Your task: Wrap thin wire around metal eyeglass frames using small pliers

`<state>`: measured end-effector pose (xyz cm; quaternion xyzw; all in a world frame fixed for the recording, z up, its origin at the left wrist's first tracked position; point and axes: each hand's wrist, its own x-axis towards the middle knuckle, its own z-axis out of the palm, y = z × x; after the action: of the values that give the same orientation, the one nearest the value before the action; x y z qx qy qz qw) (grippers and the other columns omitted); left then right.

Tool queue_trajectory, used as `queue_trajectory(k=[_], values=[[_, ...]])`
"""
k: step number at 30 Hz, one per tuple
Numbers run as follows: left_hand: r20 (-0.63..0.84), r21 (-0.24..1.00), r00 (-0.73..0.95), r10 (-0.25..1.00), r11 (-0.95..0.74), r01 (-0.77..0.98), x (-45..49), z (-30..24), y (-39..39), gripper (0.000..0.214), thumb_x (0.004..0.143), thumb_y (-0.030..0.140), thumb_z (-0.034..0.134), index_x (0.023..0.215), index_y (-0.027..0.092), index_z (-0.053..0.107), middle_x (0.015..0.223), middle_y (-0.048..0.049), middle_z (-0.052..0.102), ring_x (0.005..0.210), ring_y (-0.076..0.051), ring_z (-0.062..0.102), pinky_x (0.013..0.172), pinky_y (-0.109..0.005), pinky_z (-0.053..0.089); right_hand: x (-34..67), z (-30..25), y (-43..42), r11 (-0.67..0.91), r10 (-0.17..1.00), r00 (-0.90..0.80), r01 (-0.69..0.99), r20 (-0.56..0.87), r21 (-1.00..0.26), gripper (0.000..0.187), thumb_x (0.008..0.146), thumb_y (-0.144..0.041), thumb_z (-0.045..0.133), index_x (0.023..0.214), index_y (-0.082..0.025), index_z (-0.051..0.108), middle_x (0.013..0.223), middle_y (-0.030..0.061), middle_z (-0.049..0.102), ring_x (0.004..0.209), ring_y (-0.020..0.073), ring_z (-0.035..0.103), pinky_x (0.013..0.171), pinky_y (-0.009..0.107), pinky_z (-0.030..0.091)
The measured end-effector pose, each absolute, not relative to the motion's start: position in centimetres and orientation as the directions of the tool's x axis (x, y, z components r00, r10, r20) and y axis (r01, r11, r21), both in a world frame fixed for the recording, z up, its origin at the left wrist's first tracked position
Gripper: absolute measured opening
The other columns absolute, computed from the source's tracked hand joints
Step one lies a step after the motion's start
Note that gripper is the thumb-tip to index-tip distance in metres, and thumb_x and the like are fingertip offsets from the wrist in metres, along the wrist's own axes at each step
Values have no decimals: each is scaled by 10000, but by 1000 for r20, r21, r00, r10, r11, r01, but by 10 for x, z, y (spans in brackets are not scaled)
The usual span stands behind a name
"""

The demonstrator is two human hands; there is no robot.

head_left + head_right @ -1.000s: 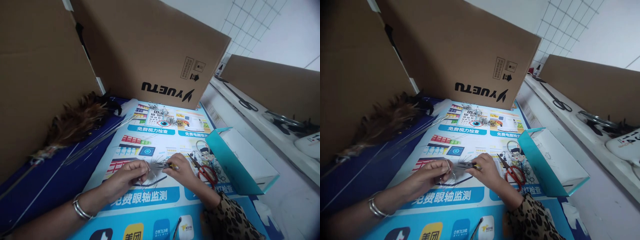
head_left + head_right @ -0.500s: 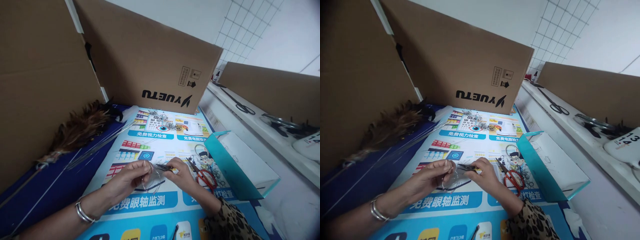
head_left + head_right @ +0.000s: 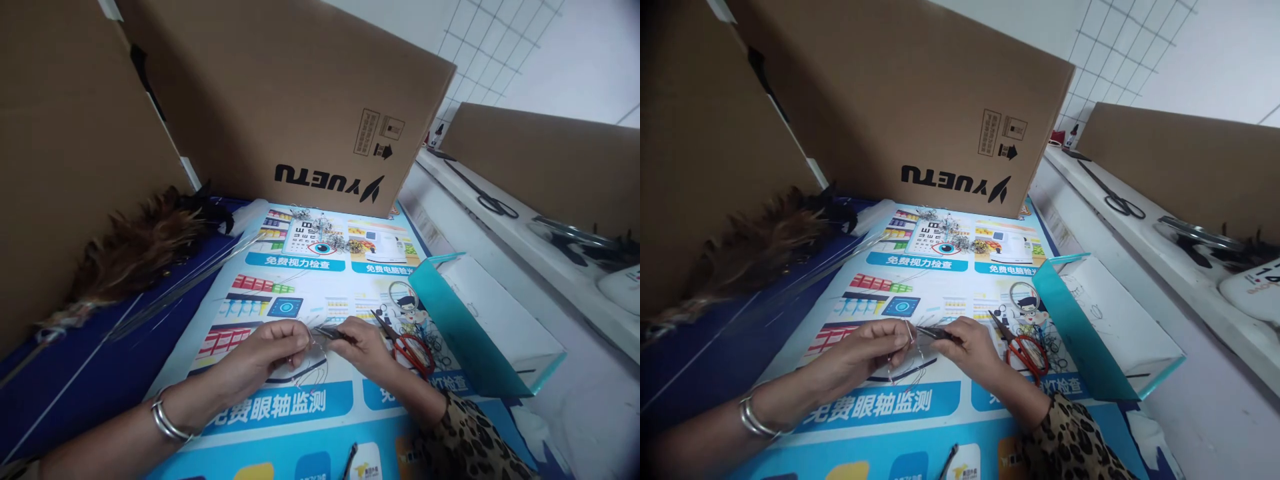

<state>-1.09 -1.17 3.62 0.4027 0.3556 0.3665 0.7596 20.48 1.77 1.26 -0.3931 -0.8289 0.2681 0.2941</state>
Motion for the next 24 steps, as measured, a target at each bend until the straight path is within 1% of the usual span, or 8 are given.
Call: queue_trajectory(k=[5,7,11,17,21,24], values=[[-220,925,430,875,328,-194,-14,31,-10,205,814,284,567,667,142,558,661,-3,528,576,-99,433,561,-227,322,206,9,19,540,827,-497,574,262,-616,266,823,-426,542,740,-179,591,686,12,551,704,137,513,607,235,365],[-214,938,431,877,308,-160,-16,28,-8,220,822,302,555,669,144,564,649,-3,532,585,-105,445,569,-231,330,208,7,21,537,836,-479,610,270,-583,281,817,-444,542,746,-176,592,696,23,558,716,147,514,615,243,370],[-247,936,446,860,331,-120,-20,18,-6,252,851,344,499,715,146,577,611,-1,543,575,-108,458,559,-229,335,210,2,24,545,835,-475,644,277,-537,288,811,-453,545,781,-173,606,724,40,575,740,162,518,639,257,382],[-331,911,436,837,403,-83,-23,10,-6,272,845,367,492,719,143,582,586,-2,563,519,-93,462,501,-209,316,210,1,22,600,797,-519,627,307,-497,283,807,-443,556,782,-165,605,729,48,569,733,163,511,638,262,385],[-319,923,438,841,381,-60,-22,9,-8,293,829,397,503,693,148,576,579,-8,578,516,-98,472,490,-206,318,209,-1,19,661,749,-574,618,332,-425,287,794,-454,569,759,-171,601,724,53,563,734,170,500,651,274,389],[-318,920,443,838,385,-67,-21,8,-9,306,819,426,506,711,150,580,573,-14,587,524,-110,491,503,-211,340,210,-1,17,684,730,-589,629,348,-370,293,796,-464,561,743,-180,601,727,57,565,743,176,499,674,288,390]])
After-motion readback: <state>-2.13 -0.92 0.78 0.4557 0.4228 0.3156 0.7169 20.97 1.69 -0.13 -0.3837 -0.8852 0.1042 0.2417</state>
